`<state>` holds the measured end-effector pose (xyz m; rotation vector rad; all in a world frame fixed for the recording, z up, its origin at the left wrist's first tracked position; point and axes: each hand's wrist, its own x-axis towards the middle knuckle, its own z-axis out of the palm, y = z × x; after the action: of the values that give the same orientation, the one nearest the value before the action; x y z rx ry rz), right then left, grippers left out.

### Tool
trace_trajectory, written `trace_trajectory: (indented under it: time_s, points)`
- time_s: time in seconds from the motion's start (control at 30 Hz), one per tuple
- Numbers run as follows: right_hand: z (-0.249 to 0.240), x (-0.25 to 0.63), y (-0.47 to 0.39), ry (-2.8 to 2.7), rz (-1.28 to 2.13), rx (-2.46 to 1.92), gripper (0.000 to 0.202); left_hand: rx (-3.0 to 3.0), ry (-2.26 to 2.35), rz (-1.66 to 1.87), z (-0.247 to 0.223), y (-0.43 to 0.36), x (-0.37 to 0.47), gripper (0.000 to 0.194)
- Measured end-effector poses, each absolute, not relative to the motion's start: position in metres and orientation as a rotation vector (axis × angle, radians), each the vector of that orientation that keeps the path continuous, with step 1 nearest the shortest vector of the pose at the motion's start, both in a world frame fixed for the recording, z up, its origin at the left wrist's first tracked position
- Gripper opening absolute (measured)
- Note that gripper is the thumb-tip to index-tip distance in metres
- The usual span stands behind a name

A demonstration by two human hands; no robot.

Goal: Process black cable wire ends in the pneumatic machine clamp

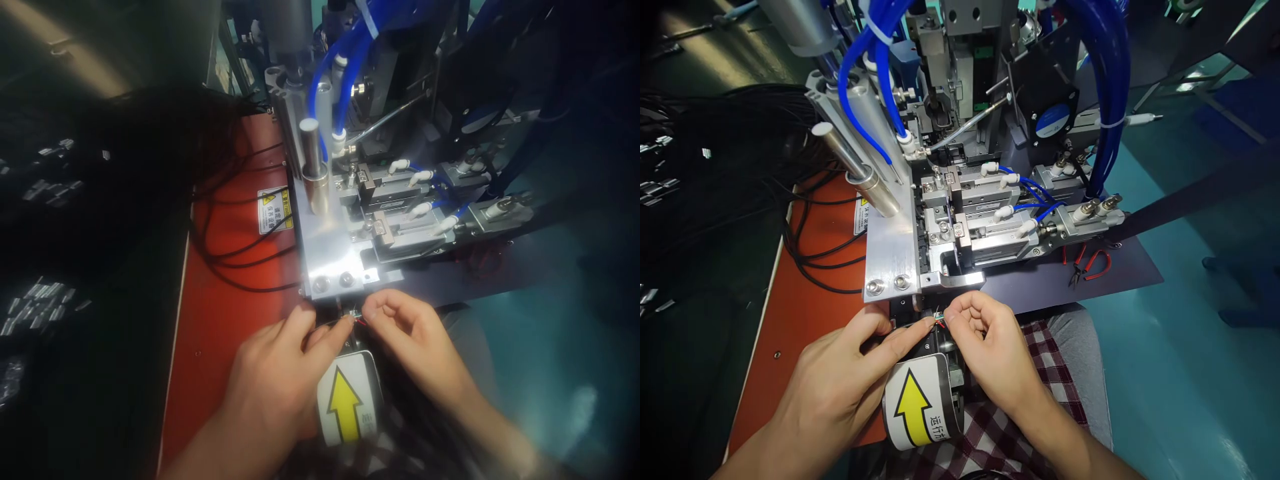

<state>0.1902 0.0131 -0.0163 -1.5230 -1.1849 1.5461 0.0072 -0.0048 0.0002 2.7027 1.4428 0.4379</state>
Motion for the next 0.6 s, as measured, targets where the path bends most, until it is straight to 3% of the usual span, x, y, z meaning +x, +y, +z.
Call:
trace_trajectory:
  time_s: [0.3,0.6]
  points:
    - [-0.026,0.186,0.007,-1.244,1.344,-1.495,0.010,2.664,1.484,0.495,-0.005,-0.009,0.008,0.041]
    - [-0.028,0.181,0.004,-1.216,1.344,-1.443,0.018,2.647,1.507,0.525,-0.010,-0.013,0.007,0.041]
